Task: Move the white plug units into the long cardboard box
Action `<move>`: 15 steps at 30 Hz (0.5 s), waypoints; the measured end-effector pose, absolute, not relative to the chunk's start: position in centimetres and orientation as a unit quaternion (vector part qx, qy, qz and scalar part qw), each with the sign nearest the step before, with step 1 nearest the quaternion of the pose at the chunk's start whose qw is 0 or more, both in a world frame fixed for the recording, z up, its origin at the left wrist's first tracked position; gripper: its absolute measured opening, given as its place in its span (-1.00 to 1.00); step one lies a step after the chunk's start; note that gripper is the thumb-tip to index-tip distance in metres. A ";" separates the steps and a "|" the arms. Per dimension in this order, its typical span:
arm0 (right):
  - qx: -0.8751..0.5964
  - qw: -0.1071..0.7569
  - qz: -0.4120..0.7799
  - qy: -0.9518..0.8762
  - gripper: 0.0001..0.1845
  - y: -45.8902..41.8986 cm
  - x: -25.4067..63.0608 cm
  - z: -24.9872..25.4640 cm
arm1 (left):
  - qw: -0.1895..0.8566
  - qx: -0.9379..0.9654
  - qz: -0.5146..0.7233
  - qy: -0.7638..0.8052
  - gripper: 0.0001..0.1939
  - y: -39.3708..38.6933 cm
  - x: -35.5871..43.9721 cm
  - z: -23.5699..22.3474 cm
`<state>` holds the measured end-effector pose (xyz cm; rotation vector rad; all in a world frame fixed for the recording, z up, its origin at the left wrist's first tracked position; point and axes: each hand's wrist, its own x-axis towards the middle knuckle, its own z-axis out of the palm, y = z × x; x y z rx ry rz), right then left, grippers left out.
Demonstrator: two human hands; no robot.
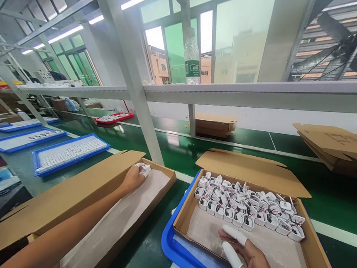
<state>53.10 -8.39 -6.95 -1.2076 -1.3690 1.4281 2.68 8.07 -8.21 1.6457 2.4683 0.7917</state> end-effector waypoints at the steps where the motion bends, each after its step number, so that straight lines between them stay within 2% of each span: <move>1: -0.475 0.401 0.565 -0.542 -0.47 -8.4 53.2 -7.3 | 0.037 0.529 0.259 0.807 -0.66 8.3 2.8 -8.1; 8: -0.474 0.403 0.553 -0.554 -0.43 -8.3 53.2 -7.8 | 0.049 0.511 0.310 0.801 -0.61 9.3 3.8 -7.6; 15: -0.485 0.409 0.547 -0.547 -0.52 -8.6 52.5 -5.9 | 0.099 0.497 0.383 0.772 -0.65 9.7 3.9 -7.1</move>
